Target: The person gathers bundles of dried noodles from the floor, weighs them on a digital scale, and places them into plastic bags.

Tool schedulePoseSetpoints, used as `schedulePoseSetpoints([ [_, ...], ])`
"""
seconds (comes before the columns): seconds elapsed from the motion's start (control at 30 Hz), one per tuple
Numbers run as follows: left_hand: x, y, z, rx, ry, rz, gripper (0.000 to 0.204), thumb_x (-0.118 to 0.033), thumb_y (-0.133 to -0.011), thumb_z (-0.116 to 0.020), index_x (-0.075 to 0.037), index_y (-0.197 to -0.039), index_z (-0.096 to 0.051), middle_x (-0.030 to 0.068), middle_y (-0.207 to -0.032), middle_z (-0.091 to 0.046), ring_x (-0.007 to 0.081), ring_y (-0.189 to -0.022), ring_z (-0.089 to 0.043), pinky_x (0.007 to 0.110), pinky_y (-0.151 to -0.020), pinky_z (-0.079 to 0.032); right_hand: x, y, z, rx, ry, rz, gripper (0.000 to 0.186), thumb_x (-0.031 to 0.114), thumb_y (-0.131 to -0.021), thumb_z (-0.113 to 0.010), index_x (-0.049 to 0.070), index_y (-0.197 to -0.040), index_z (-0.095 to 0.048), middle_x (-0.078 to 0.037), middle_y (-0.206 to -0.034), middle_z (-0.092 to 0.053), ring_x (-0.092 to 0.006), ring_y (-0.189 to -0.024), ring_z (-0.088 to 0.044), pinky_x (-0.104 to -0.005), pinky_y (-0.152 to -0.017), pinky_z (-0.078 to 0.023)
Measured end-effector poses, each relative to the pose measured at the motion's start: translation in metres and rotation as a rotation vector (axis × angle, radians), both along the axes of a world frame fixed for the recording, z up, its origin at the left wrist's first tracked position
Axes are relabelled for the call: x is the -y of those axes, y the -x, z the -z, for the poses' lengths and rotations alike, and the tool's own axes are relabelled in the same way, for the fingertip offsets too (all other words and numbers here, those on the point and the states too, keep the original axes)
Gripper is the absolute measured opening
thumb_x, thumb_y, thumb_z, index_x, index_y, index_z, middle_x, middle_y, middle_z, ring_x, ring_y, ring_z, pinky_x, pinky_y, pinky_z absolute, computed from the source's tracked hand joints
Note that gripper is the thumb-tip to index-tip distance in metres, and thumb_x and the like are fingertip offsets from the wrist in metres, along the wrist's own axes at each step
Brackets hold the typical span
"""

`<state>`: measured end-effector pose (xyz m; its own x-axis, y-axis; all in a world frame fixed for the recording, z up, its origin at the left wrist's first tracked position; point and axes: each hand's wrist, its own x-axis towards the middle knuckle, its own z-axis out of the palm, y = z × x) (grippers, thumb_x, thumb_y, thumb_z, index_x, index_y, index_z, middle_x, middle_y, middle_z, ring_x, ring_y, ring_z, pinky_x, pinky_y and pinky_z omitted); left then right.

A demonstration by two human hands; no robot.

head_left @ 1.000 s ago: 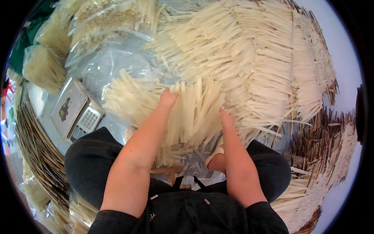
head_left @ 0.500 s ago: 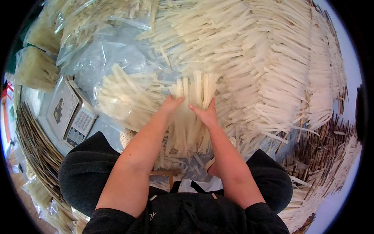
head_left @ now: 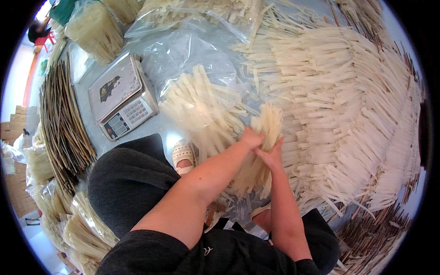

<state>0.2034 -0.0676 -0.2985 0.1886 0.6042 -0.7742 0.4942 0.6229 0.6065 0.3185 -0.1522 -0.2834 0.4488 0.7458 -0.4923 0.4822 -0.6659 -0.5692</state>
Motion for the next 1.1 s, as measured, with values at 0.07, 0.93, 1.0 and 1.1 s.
schedulePoseSetpoints([
  [0.07,0.003,-0.002,-0.001,0.047,0.043,-0.072,0.088,-0.039,-0.08,-0.07,0.008,-0.139,-0.025,0.0271,-0.125,-0.052,0.0337,-0.107,-0.059,0.038,-0.086,-0.05,-0.004,0.003,-0.008,-0.003,0.016,-0.046,0.145,0.056,-0.047,-0.085,-0.005,-0.147,0.001,-0.03,-0.147,-0.026,-0.0397,-0.135,-0.031,-0.0404,-0.109,-0.032],
  [0.93,0.017,-0.046,-0.018,0.069,0.046,0.152,0.07,-0.017,-0.08,-0.062,0.007,-0.132,-0.022,0.0306,-0.11,-0.06,0.0361,-0.1,-0.064,0.042,-0.083,-0.051,0.022,-0.035,0.007,-0.119,-0.009,0.001,0.158,0.041,-0.043,-0.093,-0.002,-0.143,0.021,-0.029,-0.147,-0.025,-0.0382,-0.135,-0.033,-0.0389,-0.111,-0.029],
  [1.0,0.015,-0.038,-0.019,0.035,-0.035,0.312,0.064,-0.018,-0.08,-0.063,0.012,-0.127,-0.03,0.0304,-0.11,-0.06,0.0355,-0.102,-0.064,0.041,-0.084,-0.05,0.015,-0.028,-0.004,-0.11,0.033,-0.003,0.158,0.041,-0.044,-0.093,-0.002,-0.143,0.021,-0.03,-0.148,-0.023,-0.0387,-0.136,-0.03,-0.0394,-0.111,-0.028],
  [1.1,0.016,-0.034,-0.03,-0.011,-0.17,0.551,0.056,-0.023,-0.08,-0.062,0.014,-0.12,-0.045,0.028,-0.111,-0.061,0.0347,-0.102,-0.063,0.04,-0.084,-0.05,0.022,-0.026,0.004,-0.094,0.011,0.007,0.157,0.043,-0.045,-0.093,-0.001,-0.143,0.022,-0.032,-0.148,-0.019,-0.0397,-0.138,-0.026,-0.041,-0.111,-0.028],
])
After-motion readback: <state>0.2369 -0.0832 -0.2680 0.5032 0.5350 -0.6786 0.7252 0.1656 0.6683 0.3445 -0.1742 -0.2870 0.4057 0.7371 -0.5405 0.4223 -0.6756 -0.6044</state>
